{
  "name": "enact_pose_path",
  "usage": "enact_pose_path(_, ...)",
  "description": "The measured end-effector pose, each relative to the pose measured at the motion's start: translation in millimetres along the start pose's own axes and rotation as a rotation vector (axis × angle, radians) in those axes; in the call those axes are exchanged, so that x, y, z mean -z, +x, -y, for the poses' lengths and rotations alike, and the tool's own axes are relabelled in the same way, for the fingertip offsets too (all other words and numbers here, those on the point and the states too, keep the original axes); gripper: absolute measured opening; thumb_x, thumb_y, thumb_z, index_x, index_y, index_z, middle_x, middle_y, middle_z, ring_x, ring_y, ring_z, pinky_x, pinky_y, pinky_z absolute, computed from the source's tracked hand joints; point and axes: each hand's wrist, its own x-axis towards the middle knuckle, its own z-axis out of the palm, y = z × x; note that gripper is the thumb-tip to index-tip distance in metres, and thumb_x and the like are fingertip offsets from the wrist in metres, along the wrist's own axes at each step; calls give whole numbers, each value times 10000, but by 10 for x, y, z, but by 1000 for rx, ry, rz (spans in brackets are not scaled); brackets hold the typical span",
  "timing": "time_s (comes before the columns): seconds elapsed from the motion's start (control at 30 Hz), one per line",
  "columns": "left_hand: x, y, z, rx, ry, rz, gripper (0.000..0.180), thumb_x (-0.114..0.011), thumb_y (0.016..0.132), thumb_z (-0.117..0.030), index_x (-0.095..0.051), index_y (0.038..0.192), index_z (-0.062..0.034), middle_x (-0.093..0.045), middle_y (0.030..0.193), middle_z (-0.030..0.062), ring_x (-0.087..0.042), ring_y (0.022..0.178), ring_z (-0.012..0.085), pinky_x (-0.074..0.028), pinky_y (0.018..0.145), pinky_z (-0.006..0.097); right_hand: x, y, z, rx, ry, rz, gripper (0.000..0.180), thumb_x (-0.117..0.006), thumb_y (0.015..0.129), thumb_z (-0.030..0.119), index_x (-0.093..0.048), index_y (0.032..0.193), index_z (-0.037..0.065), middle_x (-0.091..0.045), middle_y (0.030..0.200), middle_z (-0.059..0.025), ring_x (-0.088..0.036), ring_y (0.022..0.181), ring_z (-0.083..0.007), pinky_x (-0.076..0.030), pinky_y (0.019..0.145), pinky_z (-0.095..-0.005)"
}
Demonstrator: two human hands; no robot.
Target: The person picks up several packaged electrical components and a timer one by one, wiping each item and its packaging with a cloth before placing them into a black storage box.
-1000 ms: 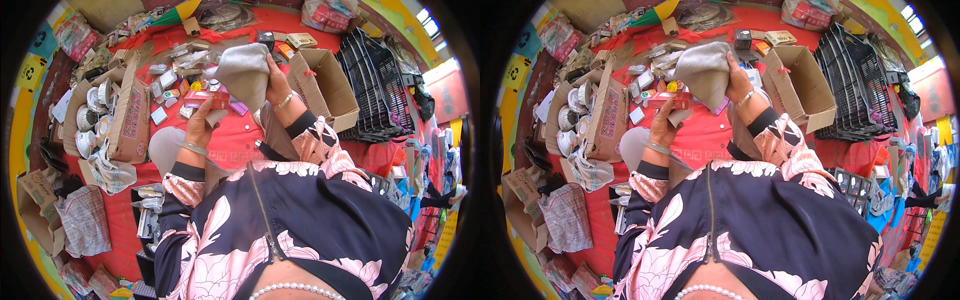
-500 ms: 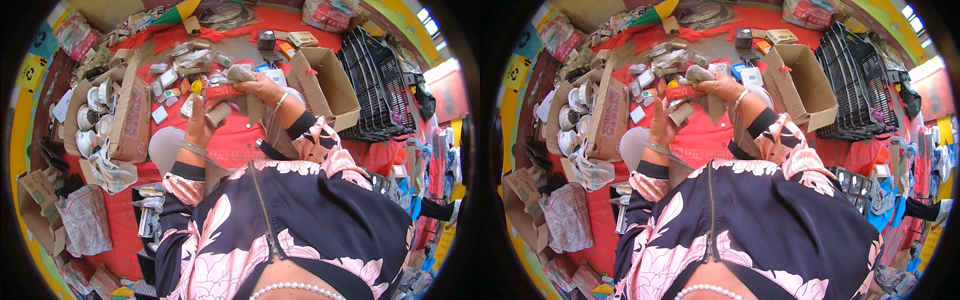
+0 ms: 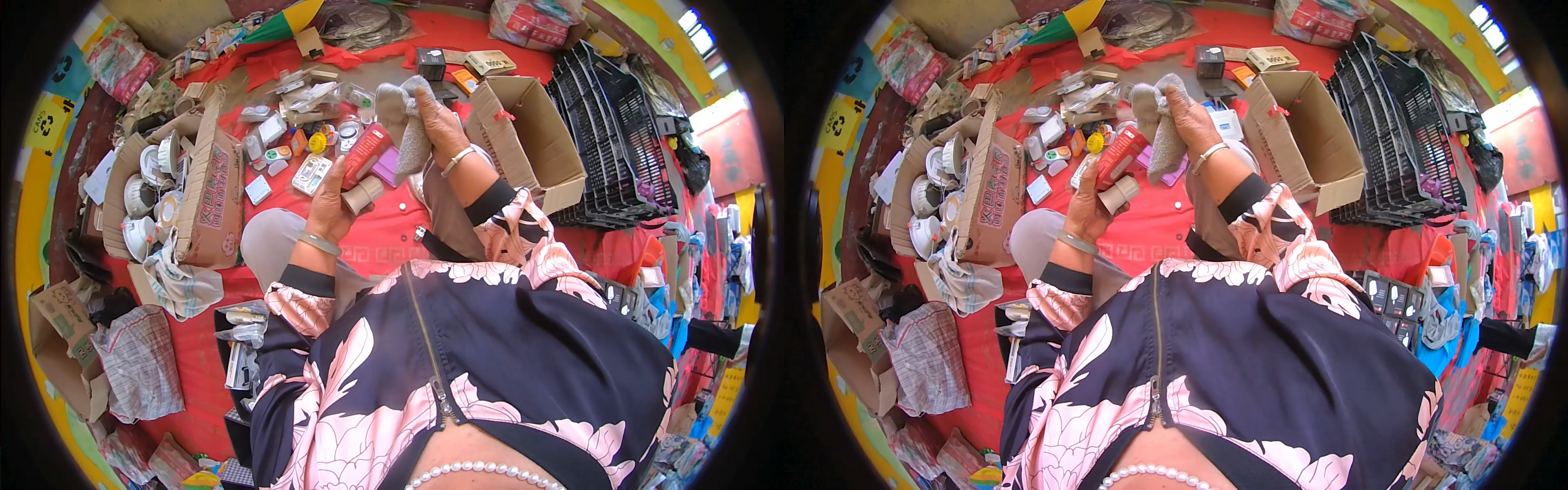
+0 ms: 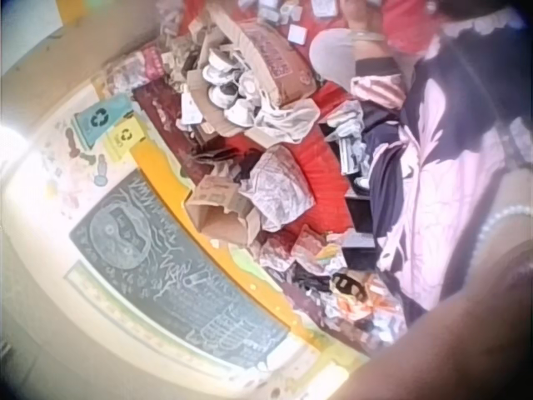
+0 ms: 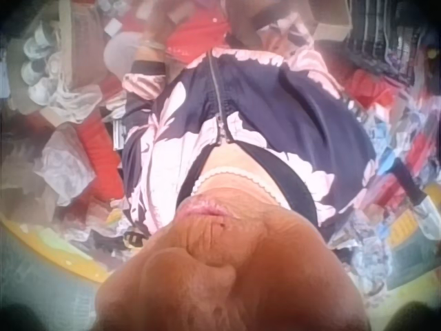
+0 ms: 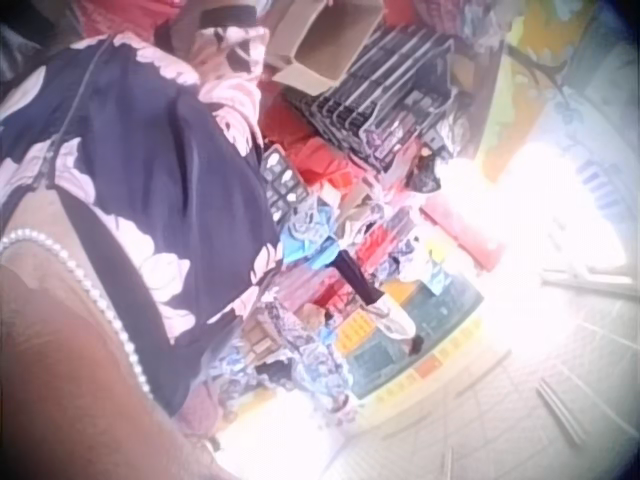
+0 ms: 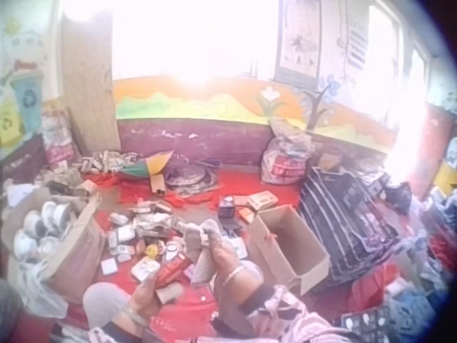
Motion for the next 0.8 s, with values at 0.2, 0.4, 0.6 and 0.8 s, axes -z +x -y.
enact_pose_path(0.2,-125,-4,-26,-60,105,52,517,-586,807,-538,-510,1142,-152,-607,966,25,-614,808,162,-497,509,280,-226,54,-428,655,-732,268,526,-605,805,425,-549,1189,70,-561,1115,-166,-538,1048,-289,-437,894,-354)
enact_pose_path(0.4,-127,-79,-9,-21,117,9,494,-599,811,-496,-508,1140,-139,-613,943,43,-622,775,163,-500,475,272,-353,-100,-336,800,-1056,27,261,-535,850,280,-626,980,74,-604,976,-173,-575,932,-334,-466,773,-389)
enact_pose_path(0.6,-70,-58,-46,130,-69,-21,486,-488,835,-566,-546,1087,-155,-627,911,24,-624,742,175,-461,447,288,7,275,-299,358,-224,-111,274,-454,924,261,-588,1053,59,-617,986,-81,-596,891,-206,-471,782,-308)
enact_pose_path(0.8,-84,-88,-155,178,-292,92,553,-408,841,-629,-519,1146,-181,-633,955,19,-639,773,196,-464,422,305,-139,6,-93,298,1,261,336,-459,945,288,-520,1184,60,-563,1111,-36,-534,992,-122,-426,878,-268)
